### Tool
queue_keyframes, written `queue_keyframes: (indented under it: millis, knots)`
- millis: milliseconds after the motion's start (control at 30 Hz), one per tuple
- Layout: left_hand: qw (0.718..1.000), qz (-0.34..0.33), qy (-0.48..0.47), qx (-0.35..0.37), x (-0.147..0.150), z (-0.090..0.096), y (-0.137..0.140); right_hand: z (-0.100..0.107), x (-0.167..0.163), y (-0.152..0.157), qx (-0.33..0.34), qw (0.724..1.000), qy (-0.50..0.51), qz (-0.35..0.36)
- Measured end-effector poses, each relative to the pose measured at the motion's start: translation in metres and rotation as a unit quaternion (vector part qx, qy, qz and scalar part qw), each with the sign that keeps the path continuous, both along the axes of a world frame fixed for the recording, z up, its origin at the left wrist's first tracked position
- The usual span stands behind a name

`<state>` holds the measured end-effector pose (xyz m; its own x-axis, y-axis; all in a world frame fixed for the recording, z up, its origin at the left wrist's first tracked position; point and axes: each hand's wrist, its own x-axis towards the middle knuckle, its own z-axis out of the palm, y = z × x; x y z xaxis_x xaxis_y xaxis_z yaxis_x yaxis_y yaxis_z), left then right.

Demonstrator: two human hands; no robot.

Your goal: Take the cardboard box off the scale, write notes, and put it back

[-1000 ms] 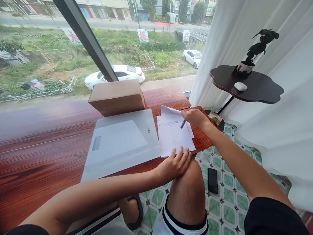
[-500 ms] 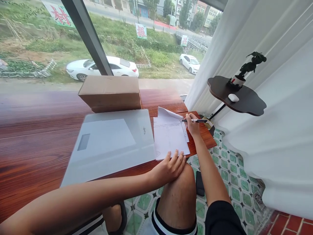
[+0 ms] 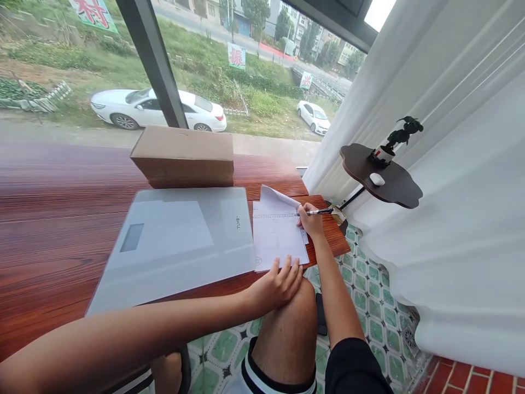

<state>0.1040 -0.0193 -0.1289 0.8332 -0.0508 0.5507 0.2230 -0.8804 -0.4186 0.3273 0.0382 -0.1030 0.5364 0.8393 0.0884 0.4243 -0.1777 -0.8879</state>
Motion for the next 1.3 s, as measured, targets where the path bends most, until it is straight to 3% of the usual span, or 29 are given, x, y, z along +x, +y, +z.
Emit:
queue_keyframes:
  millis: [1300]
  knots:
    - [1.000, -0.005, 0.030, -0.006, -0.0010, 0.0029, -0.0005, -0.0044, 0.0020, 0.0032, 0.025, 1.000, 0.000, -0.007]
